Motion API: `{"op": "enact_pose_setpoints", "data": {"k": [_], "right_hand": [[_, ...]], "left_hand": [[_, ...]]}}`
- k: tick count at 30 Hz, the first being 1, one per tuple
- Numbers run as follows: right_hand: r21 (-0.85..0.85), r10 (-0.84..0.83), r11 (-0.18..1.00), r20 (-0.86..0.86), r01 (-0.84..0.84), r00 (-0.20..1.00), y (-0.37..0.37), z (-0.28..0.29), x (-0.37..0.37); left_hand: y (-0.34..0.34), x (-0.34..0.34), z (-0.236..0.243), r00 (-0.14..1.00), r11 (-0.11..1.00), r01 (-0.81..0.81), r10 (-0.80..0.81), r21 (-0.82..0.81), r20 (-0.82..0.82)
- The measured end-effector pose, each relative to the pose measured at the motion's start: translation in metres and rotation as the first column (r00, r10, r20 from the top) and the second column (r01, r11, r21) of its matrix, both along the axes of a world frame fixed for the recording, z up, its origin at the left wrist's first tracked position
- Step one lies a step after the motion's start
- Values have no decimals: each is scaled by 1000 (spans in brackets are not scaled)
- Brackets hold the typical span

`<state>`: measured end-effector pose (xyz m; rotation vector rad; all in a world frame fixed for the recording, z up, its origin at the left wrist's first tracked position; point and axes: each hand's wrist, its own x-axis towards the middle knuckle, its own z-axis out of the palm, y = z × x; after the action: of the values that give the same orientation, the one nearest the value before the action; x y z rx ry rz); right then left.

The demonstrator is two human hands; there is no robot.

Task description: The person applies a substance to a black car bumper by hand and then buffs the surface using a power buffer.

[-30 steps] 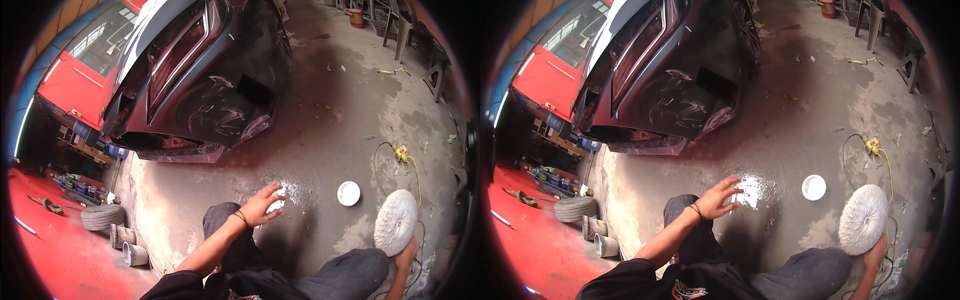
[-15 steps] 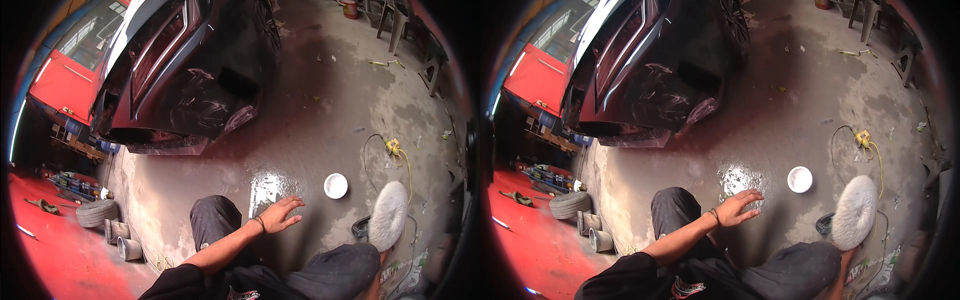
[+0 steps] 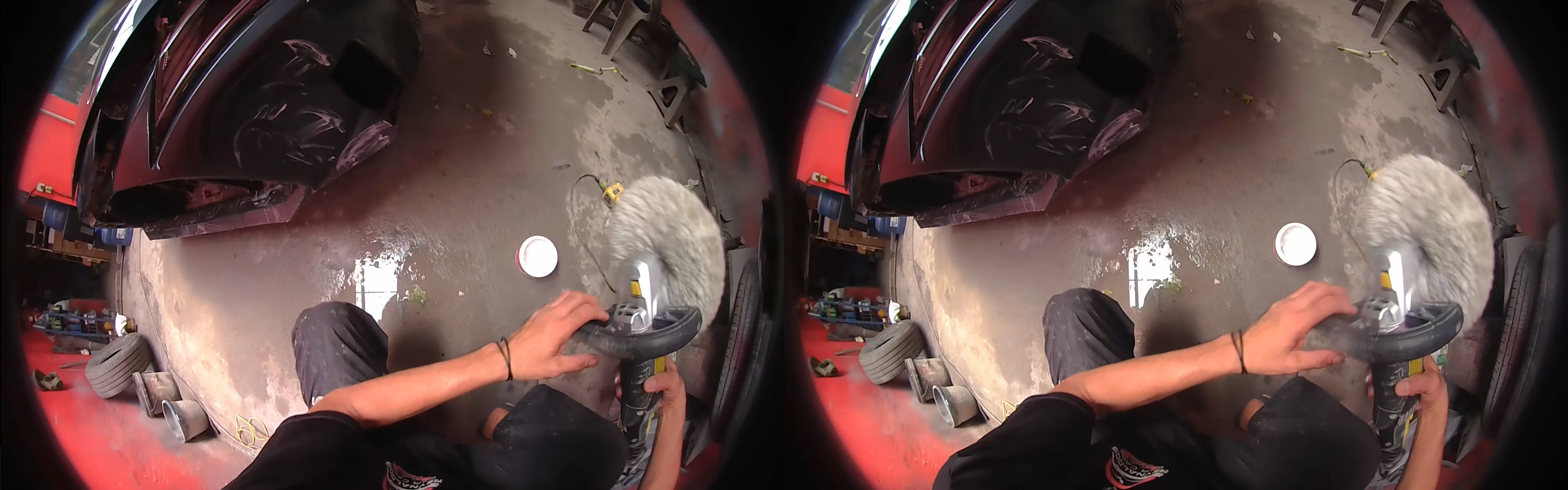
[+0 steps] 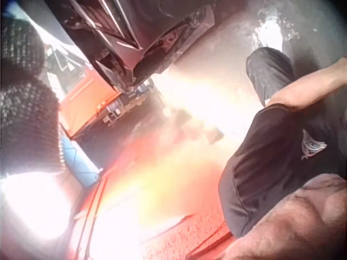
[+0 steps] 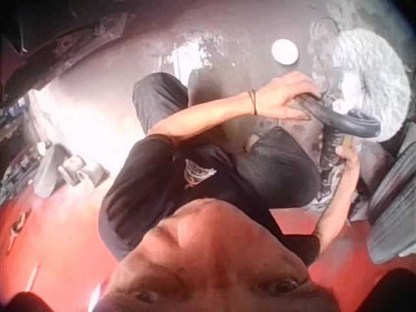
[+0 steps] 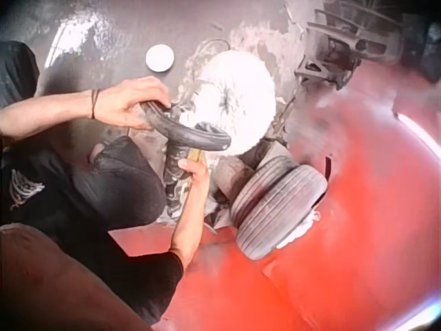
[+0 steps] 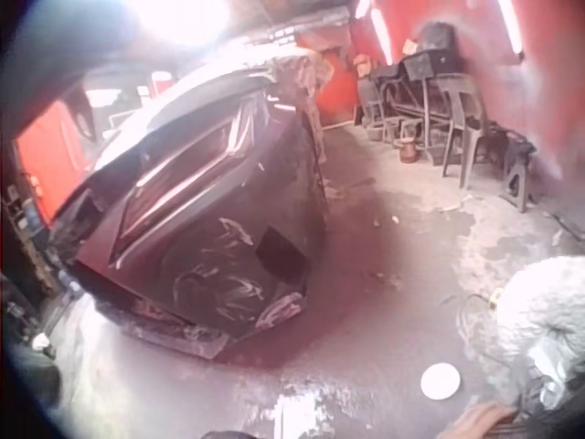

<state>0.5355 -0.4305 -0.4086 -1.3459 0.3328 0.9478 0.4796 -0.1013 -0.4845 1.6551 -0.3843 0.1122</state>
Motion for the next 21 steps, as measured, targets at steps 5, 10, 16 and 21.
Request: {"op": "enact_pose_setpoints", "data": {"k": [5,10,16,21], "right_hand": [[410,430,857,-232,-313,873,106,-16,17],[362,606,790,-329,-496,725,225,-51,11],[71,786,611,-169,-788,594,313,-76,-43],[-140,824,518,-184,-844,536,321,-94,-78]], "left_hand": [[86,-44,17,952,970,-240,241,-29,189],[175,-101,28,921,938,-342,346,54,-181],[233,-150,17,664,849,-521,469,89,-582],[256,-151,3,653,822,-535,549,194,-522]]}}
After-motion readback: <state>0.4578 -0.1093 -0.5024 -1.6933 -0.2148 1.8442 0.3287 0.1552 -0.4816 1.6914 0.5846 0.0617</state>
